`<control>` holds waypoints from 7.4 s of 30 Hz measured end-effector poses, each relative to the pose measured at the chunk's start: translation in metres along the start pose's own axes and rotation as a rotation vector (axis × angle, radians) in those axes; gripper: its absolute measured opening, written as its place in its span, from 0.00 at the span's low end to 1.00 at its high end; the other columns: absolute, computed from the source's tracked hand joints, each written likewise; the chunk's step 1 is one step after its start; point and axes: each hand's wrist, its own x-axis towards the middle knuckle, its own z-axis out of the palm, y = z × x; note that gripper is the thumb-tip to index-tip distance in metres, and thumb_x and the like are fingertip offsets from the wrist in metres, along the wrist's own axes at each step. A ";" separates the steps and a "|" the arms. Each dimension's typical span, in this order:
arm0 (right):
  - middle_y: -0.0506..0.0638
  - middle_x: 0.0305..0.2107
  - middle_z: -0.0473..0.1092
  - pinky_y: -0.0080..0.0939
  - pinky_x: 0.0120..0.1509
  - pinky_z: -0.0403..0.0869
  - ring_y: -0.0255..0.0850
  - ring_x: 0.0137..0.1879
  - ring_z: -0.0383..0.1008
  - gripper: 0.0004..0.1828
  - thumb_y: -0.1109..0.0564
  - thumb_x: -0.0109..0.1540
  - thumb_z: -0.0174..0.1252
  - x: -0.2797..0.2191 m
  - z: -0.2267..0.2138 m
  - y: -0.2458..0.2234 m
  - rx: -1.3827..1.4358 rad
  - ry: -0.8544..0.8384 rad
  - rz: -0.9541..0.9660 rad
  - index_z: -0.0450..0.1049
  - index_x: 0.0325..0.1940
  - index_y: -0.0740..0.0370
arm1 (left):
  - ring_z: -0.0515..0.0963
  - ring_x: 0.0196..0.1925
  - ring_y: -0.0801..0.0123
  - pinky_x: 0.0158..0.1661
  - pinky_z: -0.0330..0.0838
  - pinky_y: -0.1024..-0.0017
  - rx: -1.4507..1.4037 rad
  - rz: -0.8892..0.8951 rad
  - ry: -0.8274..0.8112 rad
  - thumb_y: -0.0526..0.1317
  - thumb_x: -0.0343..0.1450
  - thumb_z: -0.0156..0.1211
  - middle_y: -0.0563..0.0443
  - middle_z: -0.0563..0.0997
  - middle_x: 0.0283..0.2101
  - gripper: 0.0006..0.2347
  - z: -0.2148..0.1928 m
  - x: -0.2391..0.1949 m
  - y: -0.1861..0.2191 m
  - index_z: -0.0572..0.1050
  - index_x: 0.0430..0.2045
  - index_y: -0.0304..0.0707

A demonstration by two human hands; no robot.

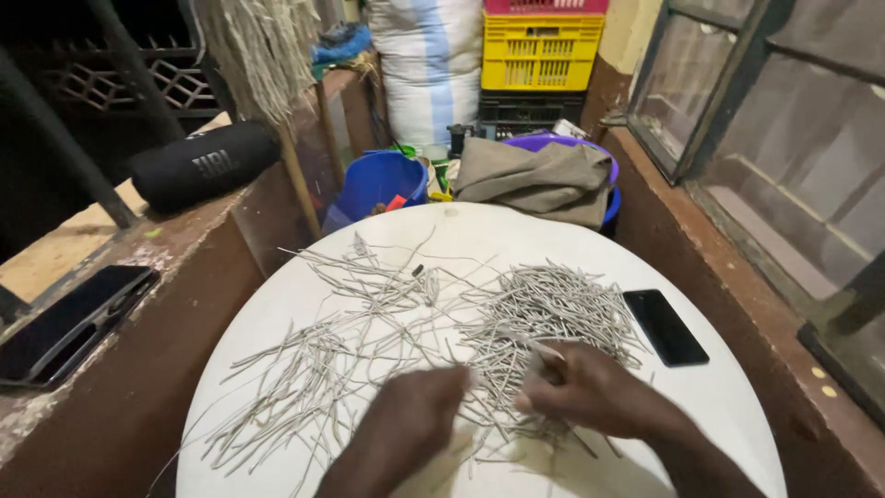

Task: Sorting and stacking thin metal rods on a table.

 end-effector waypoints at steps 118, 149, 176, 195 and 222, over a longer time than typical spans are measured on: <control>0.54 0.54 0.84 0.40 0.53 0.82 0.40 0.53 0.89 0.28 0.48 0.67 0.54 -0.007 0.053 -0.042 -0.295 0.429 -0.425 0.72 0.73 0.48 | 0.82 0.21 0.57 0.39 0.84 0.51 -1.157 -0.210 0.471 0.44 0.78 0.49 0.50 0.69 0.15 0.14 0.023 -0.003 0.014 0.75 0.35 0.29; 0.43 0.63 0.82 0.32 0.60 0.75 0.30 0.59 0.82 0.35 0.46 0.65 0.52 -0.009 0.088 -0.037 0.071 0.298 -0.093 0.67 0.79 0.36 | 0.53 0.14 0.77 0.17 0.46 0.72 -1.244 -0.332 0.603 0.45 0.77 0.54 0.59 0.56 0.14 0.14 0.037 0.006 0.007 0.76 0.41 0.30; 0.42 0.63 0.80 0.34 0.64 0.76 0.32 0.66 0.85 0.24 0.49 0.68 0.57 -0.003 -0.029 -0.004 -0.431 -0.183 -0.398 0.78 0.69 0.40 | 0.91 0.54 0.71 0.52 0.79 0.72 -0.108 -0.005 -0.096 0.45 0.75 0.57 0.57 0.93 0.52 0.14 -0.051 -0.004 -0.044 0.86 0.49 0.44; 0.47 0.26 0.74 0.38 0.40 0.67 0.36 0.29 0.62 0.29 0.48 0.71 0.53 -0.003 0.009 -0.005 -0.338 -0.084 -0.168 0.70 0.78 0.30 | 0.85 0.61 0.60 0.59 0.76 0.62 -0.387 -0.051 0.197 0.51 0.76 0.47 0.46 0.89 0.51 0.18 -0.035 0.003 -0.028 0.85 0.45 0.43; 0.50 0.12 0.64 0.37 0.13 0.60 0.36 0.12 0.56 0.22 0.42 0.74 0.46 -0.013 0.061 -0.016 0.619 -0.005 -0.084 0.70 0.38 0.61 | 0.54 0.10 0.77 0.12 0.41 0.72 -1.304 -0.171 0.234 0.48 0.76 0.61 0.56 0.59 0.11 0.14 0.079 -0.011 -0.011 0.78 0.34 0.33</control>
